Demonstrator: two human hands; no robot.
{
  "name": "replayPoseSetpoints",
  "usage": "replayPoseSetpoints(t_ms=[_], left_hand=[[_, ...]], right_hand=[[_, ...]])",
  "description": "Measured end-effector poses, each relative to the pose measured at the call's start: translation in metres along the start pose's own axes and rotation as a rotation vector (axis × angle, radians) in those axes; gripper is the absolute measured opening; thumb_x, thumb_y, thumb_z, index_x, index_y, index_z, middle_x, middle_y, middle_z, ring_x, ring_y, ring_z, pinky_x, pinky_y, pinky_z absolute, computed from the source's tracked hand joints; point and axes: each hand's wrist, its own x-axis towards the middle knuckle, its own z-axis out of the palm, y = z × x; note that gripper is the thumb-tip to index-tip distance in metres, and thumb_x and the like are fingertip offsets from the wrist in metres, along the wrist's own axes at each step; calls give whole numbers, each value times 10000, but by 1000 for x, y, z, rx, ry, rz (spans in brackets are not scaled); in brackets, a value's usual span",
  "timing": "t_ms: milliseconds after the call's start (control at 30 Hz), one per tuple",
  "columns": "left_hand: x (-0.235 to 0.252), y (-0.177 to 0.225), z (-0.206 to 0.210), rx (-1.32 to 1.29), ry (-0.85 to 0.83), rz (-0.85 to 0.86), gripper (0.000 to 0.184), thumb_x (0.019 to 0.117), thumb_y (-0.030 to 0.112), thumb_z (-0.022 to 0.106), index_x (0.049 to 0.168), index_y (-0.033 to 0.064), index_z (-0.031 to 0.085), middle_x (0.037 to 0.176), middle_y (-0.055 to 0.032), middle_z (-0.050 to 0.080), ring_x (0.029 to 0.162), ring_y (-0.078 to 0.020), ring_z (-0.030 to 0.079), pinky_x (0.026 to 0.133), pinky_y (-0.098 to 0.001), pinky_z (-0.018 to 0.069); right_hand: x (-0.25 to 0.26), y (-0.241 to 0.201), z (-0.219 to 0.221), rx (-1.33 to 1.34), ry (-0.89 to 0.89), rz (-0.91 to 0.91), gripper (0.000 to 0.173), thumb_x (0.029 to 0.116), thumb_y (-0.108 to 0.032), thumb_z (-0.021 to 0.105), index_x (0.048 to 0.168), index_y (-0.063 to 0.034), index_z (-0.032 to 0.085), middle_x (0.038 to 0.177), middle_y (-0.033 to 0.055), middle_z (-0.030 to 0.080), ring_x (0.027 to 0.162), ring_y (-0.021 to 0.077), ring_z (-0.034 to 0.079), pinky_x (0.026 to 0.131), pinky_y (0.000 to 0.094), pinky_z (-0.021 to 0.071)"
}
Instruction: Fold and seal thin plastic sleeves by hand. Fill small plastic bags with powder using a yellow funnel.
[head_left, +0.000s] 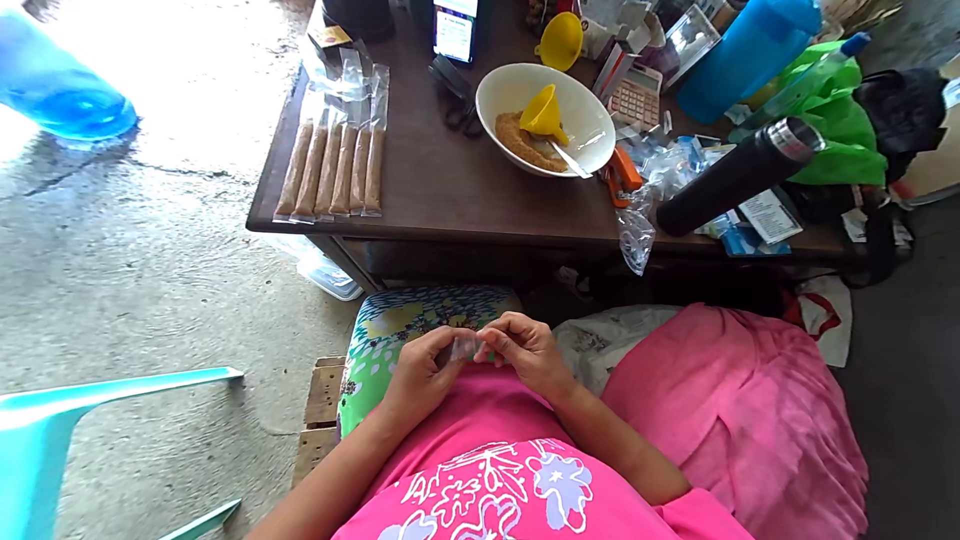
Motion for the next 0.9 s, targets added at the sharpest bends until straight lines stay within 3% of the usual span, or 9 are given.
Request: replayPoseSetpoints(t_ms=[233,400,533,667,767,900], left_hand=[[0,0,1,-22,-15,13,184,1008,163,638,1042,-6,702,910,-11,697,743,34,591,679,-128,499],[-2,-1,2,-38,-23,6,186,989,157,650,1028,-19,697,909,-21,697,757,31,604,687,-129,512],[-1,1,1,-36,-47,14,205,997,186,647,1039,-6,704,949,-23,708,792,32,614,713,-126,512],[-2,1,2,-18,-44,17,222,1000,191,648,1051,-16,711,916,-30,698,761,33,592,691,-119,494],[-2,0,1,-25,-45,17,210,999,176,645,1076,-5,717,925,-24,700,762,33,592,688,-122,496],[-3,-3,-1,-38,-36,24,182,977,101,604,1070,-21,700,966,-33,704,819,21,623,731,-134,522]], right_hand=[[1,-2,2,-58,2,-35,198,985,10,605,1135,78,716,983,61,668,810,35,653,725,181,580],[-2,-1,1,-128,-1,-73,146,974,-23,649,1031,79,737,931,80,708,807,58,687,767,214,602],[-4,-4,2,-189,5,-70,133,947,-58,696,925,69,726,848,70,711,713,44,678,684,200,595],[-4,-4,2,-115,93,-10,167,928,-97,741,828,11,662,694,5,688,576,24,641,558,185,552],[-2,-3,-1,-50,77,14,97,973,-52,667,955,40,693,806,19,730,678,30,675,628,190,567],[-2,-2,-2,-58,5,12,162,988,-4,616,1102,81,694,962,64,754,825,61,708,741,217,594]])
